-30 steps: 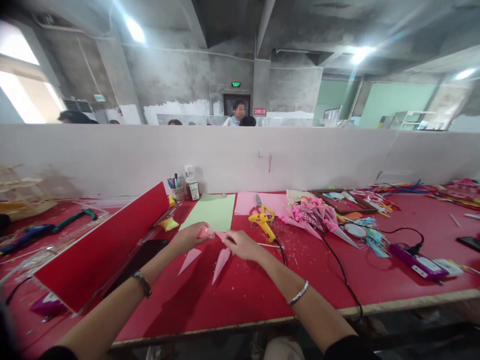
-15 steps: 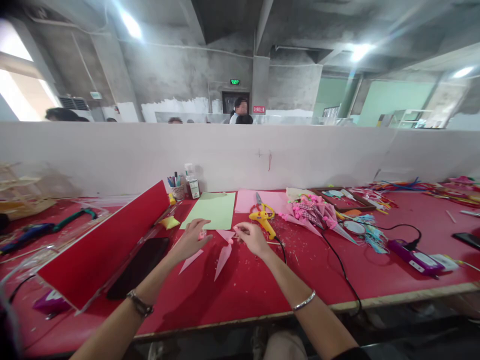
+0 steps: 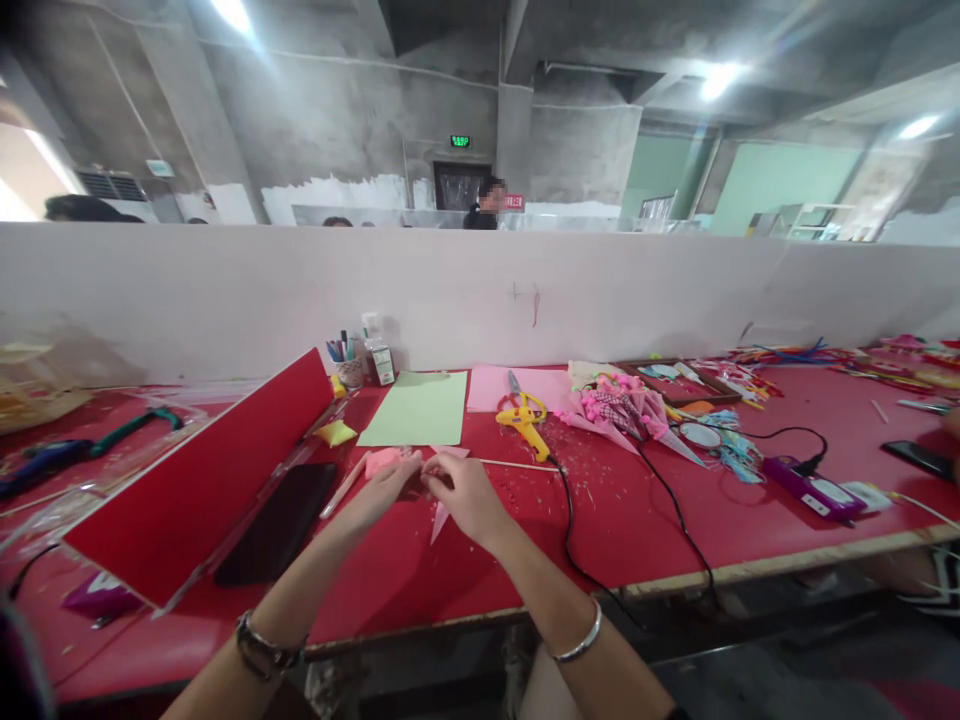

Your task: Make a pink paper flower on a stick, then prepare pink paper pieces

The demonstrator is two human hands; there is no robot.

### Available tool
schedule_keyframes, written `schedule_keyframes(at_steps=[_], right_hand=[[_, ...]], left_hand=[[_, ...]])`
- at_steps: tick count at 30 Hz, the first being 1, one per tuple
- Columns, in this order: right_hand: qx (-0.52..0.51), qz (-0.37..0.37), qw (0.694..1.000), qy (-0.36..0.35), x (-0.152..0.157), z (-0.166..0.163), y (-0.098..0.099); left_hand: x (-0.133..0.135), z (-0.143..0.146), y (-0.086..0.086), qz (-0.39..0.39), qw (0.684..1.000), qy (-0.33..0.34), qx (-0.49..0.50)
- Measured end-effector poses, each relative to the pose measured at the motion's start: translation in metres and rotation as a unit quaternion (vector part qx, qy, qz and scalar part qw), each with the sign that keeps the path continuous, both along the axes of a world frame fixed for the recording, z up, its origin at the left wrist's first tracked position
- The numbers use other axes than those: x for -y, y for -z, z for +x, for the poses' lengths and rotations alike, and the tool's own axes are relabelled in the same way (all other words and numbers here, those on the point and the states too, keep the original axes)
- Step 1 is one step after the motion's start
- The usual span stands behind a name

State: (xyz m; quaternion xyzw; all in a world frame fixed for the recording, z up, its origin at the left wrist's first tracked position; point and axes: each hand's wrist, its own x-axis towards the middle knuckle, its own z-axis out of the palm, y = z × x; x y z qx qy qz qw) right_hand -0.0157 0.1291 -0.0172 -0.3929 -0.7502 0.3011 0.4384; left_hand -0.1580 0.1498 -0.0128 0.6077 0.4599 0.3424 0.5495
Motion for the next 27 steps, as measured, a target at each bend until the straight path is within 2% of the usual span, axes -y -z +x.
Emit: schedule_keyframes(at_steps=[2, 6, 9, 14, 18, 23, 27], right_hand=[[0.039, 0.016, 0.999, 0.013, -0.001, -0.001, 0.003], [0.096, 0.064, 0.992, 0.043, -0.003, 0.002, 0.009], [0.083, 0.073, 0.993, 0.041, -0.004, 0.005, 0.009], [0.053, 0.051, 0.997, -0.004, -0.004, 0.008, 0.003], [0.058, 0.067, 0.996, -0.010, -0.003, 0.008, 0.001], [0.064, 0.087, 0.994, 0.021, -0.003, 0.008, 0.000], [0.072, 0.097, 0.992, 0.025, -0.005, 0.009, -0.003]], left_hand=[[0.000, -0.001, 0.004, -0.004, 1.000, -0.016, 0.012], [0.004, -0.001, 0.011, -0.020, 0.996, 0.023, 0.087], [0.003, 0.000, 0.015, -0.046, 0.989, 0.035, 0.133], [-0.004, -0.001, 0.026, -0.135, 0.974, 0.002, 0.183], [-0.007, -0.005, 0.032, -0.141, 0.967, 0.009, 0.213], [-0.006, -0.007, 0.031, -0.145, 0.967, 0.018, 0.207], [-0.005, -0.004, 0.024, -0.138, 0.971, -0.001, 0.197]])
